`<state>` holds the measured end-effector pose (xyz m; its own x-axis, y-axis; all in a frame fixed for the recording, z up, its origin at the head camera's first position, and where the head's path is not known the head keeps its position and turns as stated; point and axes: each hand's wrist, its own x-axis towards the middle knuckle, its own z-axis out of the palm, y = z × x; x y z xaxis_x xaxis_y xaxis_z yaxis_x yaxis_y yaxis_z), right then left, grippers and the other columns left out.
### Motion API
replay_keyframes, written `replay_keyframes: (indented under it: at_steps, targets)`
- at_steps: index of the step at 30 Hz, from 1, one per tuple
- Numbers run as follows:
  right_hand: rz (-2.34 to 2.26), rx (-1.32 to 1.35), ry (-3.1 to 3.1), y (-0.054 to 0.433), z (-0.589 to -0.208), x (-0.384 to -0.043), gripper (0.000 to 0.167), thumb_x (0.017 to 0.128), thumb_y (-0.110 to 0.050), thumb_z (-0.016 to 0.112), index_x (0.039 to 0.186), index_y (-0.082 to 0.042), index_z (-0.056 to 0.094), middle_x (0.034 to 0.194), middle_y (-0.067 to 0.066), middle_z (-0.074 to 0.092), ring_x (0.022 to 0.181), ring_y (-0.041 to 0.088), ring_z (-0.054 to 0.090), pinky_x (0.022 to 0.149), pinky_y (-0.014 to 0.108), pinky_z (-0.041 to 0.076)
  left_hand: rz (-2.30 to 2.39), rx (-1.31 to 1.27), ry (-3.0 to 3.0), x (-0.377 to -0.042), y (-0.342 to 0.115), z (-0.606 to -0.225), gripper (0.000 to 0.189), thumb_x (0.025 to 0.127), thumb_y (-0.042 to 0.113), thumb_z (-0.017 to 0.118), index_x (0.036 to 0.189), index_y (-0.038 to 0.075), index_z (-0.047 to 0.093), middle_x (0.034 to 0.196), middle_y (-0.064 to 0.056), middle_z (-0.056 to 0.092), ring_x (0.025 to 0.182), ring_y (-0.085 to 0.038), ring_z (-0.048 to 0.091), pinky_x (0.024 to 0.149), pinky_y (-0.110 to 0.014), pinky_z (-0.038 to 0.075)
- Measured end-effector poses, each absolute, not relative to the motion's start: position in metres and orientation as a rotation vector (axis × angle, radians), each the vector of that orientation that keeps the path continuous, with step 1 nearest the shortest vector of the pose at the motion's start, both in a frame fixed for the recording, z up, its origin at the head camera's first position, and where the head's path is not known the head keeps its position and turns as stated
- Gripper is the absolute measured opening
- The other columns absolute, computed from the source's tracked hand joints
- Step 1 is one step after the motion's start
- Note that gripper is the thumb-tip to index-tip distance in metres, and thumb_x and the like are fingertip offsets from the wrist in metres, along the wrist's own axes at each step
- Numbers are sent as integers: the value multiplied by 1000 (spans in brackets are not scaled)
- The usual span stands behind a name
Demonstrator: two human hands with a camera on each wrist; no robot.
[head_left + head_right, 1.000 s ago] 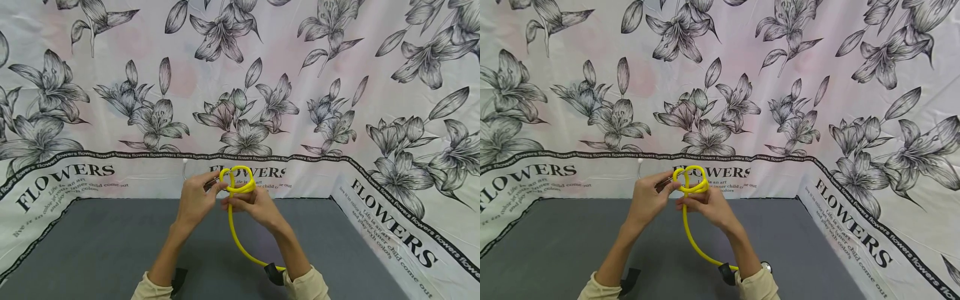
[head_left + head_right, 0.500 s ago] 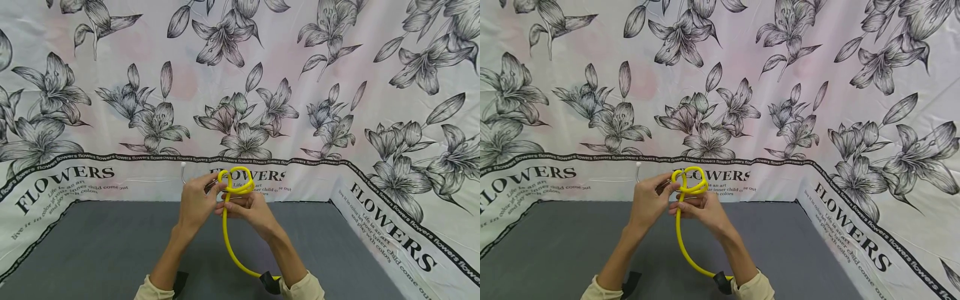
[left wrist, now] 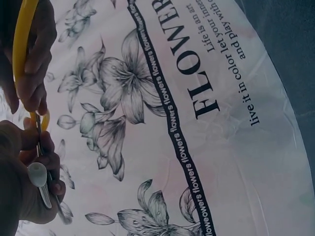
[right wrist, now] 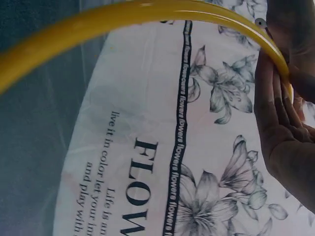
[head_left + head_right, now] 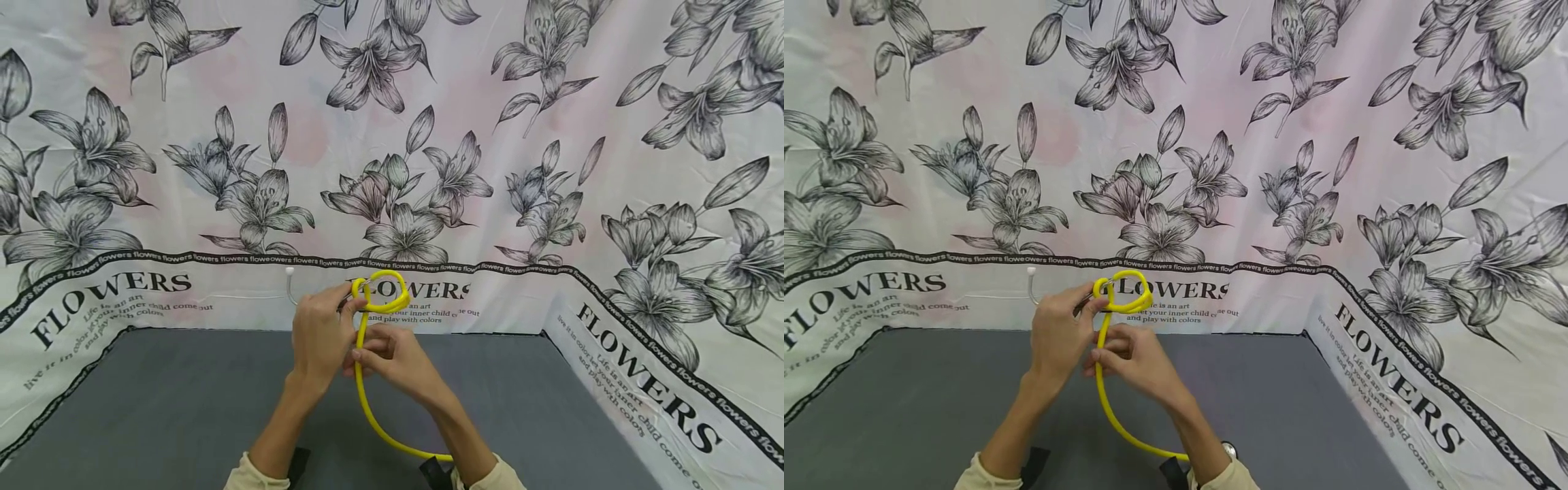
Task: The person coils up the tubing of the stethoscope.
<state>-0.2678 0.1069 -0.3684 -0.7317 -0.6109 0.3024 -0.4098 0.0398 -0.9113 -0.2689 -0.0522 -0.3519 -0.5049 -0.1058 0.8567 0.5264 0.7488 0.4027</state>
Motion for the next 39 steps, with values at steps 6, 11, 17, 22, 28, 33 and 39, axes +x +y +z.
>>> replay_keyframes:
  at_steps: [6,11,17,22,28,33,39]
  targets:
    - [-1483,-1235,2472,110,-359,-258,18,103,-12,66,118,-2,65,87,14,79,75,15,77,74,32,63,-743,-289,-1978,-268,-52,-351,26,92,22,78,107,0,78,81,-12,78,61,-25,64,66,-37,44]
    - [-1268,-1315,2562,112,-355,-252,15,103,-10,65,115,-2,66,83,9,78,71,3,73,70,21,59,-715,-266,-1997,-270,-52,-356,30,92,23,77,109,-2,78,83,-14,78,61,-26,64,66,-36,43]
    - [-1131,-1385,2717,121,-347,-244,11,91,-4,65,82,-8,60,61,-7,53,54,-10,43,52,13,36,-569,-294,-1979,-272,-48,-361,31,92,27,77,108,0,80,82,-13,78,63,-25,65,63,-35,43]
    - [-1009,-1415,2900,129,-340,-242,20,94,-7,68,77,-13,59,61,-11,36,52,-7,29,51,13,27,-443,-319,-1942,-274,-43,-364,30,89,30,79,104,3,81,72,-8,73,54,-20,53,59,-31,36]
    - [-819,-1504,3204,136,-337,-243,7,97,-11,72,91,-9,73,61,-8,49,55,-6,32,52,12,32,-385,-337,-1944,-274,-42,-365,29,90,33,75,98,5,80,65,-5,66,51,-18,44,59,-31,32]
    - [-636,-1485,3441,140,-336,-244,5,96,-12,74,92,-8,73,61,-4,59,51,-3,38,50,13,32,-285,-417,-1926,-275,-37,-369,27,89,33,76,95,7,80,63,-2,63,53,-18,54,58,-31,38]
    - [-556,-1295,3764,147,-335,-251,11,88,-15,82,89,-8,74,75,0,69,57,14,59,49,23,46,-241,-536,-1906,-275,-31,-368,24,88,29,80,99,8,80,68,-1,65,61,-18,61,61,-31,43]
